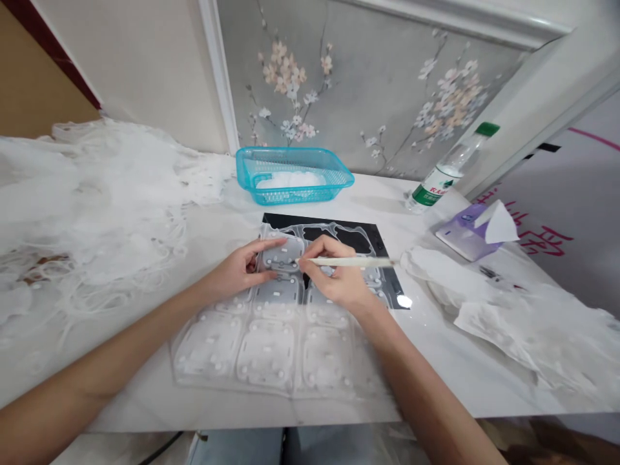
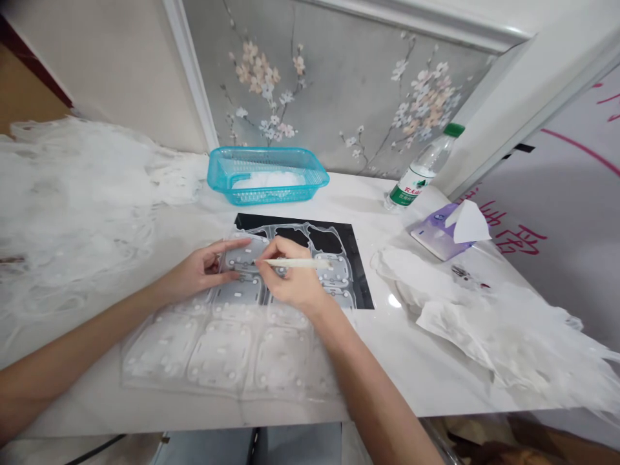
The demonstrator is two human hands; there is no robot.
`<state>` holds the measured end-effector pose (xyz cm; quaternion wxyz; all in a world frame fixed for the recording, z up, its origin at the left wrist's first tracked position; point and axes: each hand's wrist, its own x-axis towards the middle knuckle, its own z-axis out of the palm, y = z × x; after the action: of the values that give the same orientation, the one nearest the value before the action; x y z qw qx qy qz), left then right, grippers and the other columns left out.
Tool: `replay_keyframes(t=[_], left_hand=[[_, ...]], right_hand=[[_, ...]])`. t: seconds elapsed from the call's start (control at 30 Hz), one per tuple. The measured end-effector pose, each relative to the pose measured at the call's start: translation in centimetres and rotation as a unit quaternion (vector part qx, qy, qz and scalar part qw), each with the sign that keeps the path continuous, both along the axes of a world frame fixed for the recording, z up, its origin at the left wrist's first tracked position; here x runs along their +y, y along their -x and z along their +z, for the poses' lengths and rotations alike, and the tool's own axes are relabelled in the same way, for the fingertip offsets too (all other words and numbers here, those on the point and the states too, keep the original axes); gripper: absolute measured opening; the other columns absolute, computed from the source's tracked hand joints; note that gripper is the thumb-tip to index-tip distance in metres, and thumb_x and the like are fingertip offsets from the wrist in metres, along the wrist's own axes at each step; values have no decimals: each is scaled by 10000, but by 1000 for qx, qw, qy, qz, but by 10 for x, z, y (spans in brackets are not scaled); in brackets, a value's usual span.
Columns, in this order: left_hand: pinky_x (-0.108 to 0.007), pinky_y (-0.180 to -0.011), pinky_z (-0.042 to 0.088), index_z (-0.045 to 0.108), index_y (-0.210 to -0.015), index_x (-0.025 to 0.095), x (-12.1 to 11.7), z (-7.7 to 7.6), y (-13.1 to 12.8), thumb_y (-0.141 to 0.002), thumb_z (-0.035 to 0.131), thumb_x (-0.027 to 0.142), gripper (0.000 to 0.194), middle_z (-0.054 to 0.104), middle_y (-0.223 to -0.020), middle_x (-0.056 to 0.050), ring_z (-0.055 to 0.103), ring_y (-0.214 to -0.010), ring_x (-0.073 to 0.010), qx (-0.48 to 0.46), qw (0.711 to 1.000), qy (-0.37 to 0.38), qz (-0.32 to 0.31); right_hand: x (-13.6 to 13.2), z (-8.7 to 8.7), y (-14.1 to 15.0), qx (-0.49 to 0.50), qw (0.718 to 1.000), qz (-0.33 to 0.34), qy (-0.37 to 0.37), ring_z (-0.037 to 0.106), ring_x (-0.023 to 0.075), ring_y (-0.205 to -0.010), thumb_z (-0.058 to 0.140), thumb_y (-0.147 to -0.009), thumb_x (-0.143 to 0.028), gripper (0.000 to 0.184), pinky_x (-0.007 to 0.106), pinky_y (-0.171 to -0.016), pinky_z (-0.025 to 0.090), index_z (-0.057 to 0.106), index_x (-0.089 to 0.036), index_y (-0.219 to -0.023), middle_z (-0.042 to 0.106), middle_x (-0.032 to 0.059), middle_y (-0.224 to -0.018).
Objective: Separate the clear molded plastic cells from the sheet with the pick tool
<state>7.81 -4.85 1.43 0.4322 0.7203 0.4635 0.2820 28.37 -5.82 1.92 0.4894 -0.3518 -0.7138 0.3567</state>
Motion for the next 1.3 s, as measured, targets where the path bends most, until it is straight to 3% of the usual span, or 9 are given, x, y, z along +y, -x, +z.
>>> replay_keyframes(t=[0.27,0.8,1.1,1.3], left_hand=[[-188,-452,243,472,-1281,137,2,-2,2,-744,633,275,578,449,-639,49,298,-507,-65,3,1000,-11,-23],[-198,-492,301,453,-1299,153,3,-4,2,-740,637,310,609,575,-833,-20,364,-561,-77,-12,1000,8,-28],[-197,-472,264,477,-1277,146,2,-2,2,-745,645,290,576,457,-636,46,311,-519,-70,4,1000,-15,-20],[-193,-461,252,472,-1283,146,2,-3,1,-738,653,284,591,437,-645,47,305,-522,-70,-6,1000,-6,-16]], right_hand=[[-2,-11,12,-47,998,40,-13,542,100,-579,584,-746,-180,87,217,-534,436,545,-171,-669,592,1,-644],[1,-8,9,-36,998,45,14,534,94,-575,585,-733,-159,71,202,-512,418,551,-164,-671,592,-1,-651],[4,-10,7,-119,989,69,-53,533,103,-612,512,-741,-93,101,212,-569,419,528,-171,-680,576,0,-674],[5,-2,2,-155,978,114,-74,530,97,-654,496,-747,-33,147,196,-592,413,538,-172,-723,554,-6,-712]])
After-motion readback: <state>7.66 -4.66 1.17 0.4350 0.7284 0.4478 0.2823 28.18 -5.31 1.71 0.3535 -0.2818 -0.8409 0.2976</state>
